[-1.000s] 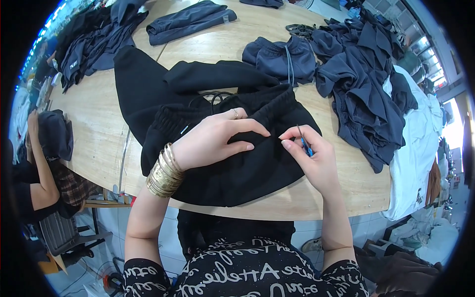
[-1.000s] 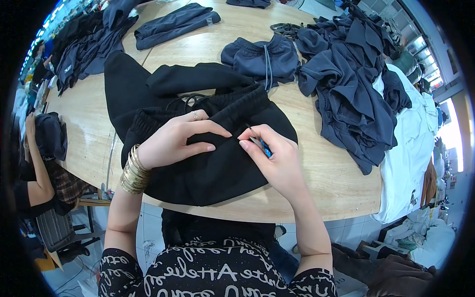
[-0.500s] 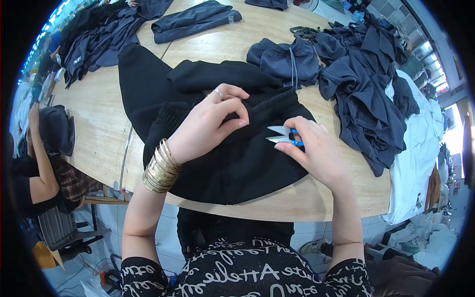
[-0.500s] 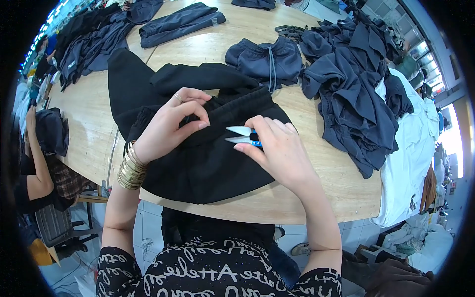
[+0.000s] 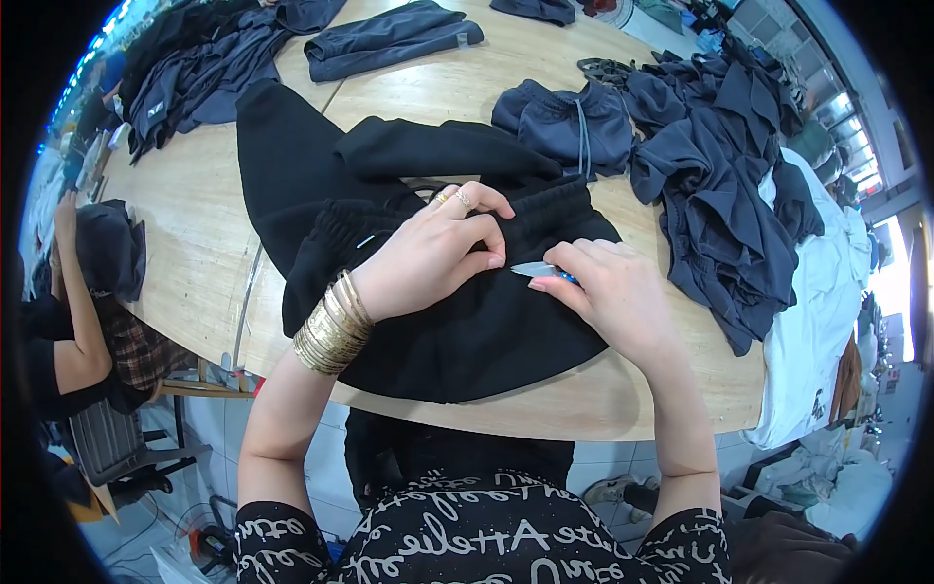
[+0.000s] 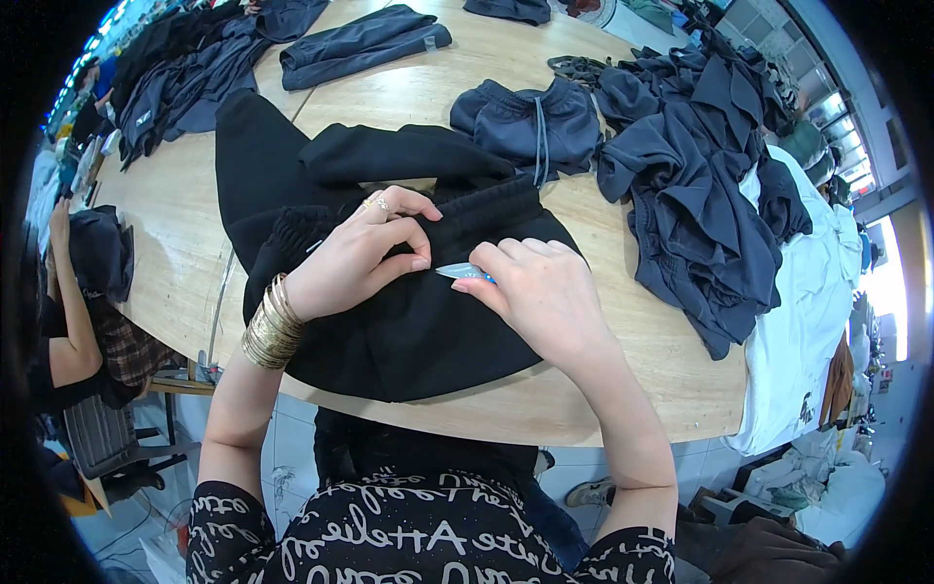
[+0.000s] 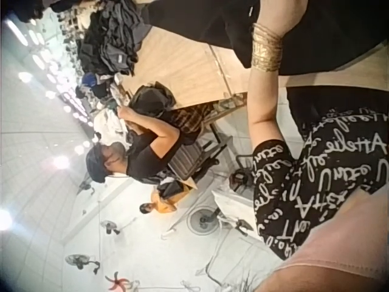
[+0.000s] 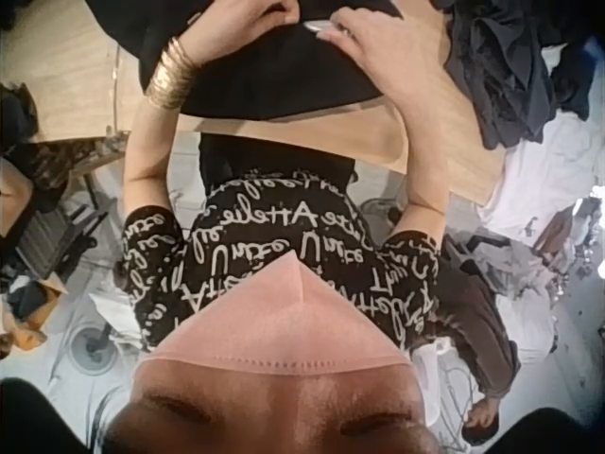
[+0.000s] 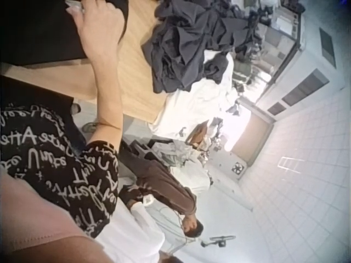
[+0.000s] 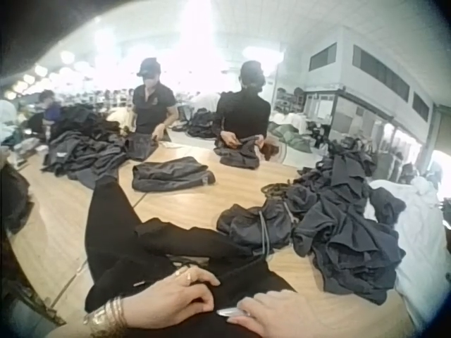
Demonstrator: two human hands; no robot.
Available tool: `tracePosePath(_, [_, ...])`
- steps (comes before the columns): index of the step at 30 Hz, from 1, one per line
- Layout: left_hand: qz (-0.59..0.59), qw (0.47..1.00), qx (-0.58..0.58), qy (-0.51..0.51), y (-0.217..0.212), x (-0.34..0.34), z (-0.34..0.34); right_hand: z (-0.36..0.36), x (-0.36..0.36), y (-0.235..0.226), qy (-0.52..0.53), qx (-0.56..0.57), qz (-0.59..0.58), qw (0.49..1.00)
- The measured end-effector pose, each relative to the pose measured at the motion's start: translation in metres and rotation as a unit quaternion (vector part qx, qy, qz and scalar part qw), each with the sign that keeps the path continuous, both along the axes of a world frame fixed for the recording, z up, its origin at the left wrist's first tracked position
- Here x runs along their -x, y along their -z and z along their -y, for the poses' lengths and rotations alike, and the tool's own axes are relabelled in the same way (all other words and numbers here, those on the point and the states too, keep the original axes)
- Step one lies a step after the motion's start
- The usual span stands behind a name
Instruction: Trimming threads and folding black pants on a work table in a garment factory.
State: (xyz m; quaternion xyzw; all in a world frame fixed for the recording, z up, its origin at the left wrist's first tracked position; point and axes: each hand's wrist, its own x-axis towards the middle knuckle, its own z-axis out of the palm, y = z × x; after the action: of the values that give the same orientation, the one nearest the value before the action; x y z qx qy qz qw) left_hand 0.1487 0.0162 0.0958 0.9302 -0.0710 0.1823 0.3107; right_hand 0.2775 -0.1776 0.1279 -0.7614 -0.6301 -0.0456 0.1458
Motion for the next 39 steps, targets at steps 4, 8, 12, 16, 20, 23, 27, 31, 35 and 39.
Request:
tracePosePath(4, [-0.027, 0.990, 0.136, 0.024, 0.000, 0.000, -0.003, -0.008, 0.000, 0.001, -0.024, -0.006, 0.027, 0.999])
tracePosePath(8, [-0.050, 0.988, 0.146, 0.022, 0.000, 0.000, -0.004, -0.013, 0.000, 0.001, -0.055, 0.009, 0.042, 0.998])
tracePosePath(12, [-0.050, 0.988, 0.145, 0.023, 0.001, 0.000, -0.003, -0.014, -0.002, -0.006, -0.050, 0.044, 0.036, 0.997])
tracePosePath(16, [-0.051, 0.988, 0.146, 0.021, 0.001, 0.001, -0.001, -0.015, -0.003, -0.008, -0.047, 0.070, 0.022, 0.996])
tracePosePath(20, [-0.058, 0.987, 0.146, 0.015, 0.002, 0.004, 0.001, -0.015, -0.004, -0.008, -0.051, 0.084, 0.002, 0.995])
tracePosePath(23, [-0.052, 0.987, 0.152, 0.017, 0.003, 0.004, 0.005, -0.013, -0.003, -0.010, -0.042, 0.107, -0.005, 0.993])
tracePosePath(27, [-0.054, 0.984, 0.171, 0.024, 0.002, 0.007, 0.006, -0.012, -0.005, -0.007, -0.044, 0.126, -0.018, 0.991])
tracePosePath(31, [0.003, 0.982, 0.186, -0.023, -0.004, 0.029, -0.009, 0.004, -0.014, -0.003, -0.035, 0.086, -0.120, 0.988])
tracePosePath(35, [-0.006, 0.880, 0.425, -0.212, -0.006, 0.103, -0.068, 0.047, -0.056, -0.019, 0.143, 0.041, -0.171, 0.974])
tracePosePath(39, [-0.059, 0.906, 0.088, -0.411, 0.032, 0.169, -0.110, 0.064, -0.122, -0.006, 0.274, -0.061, -0.289, 0.915])
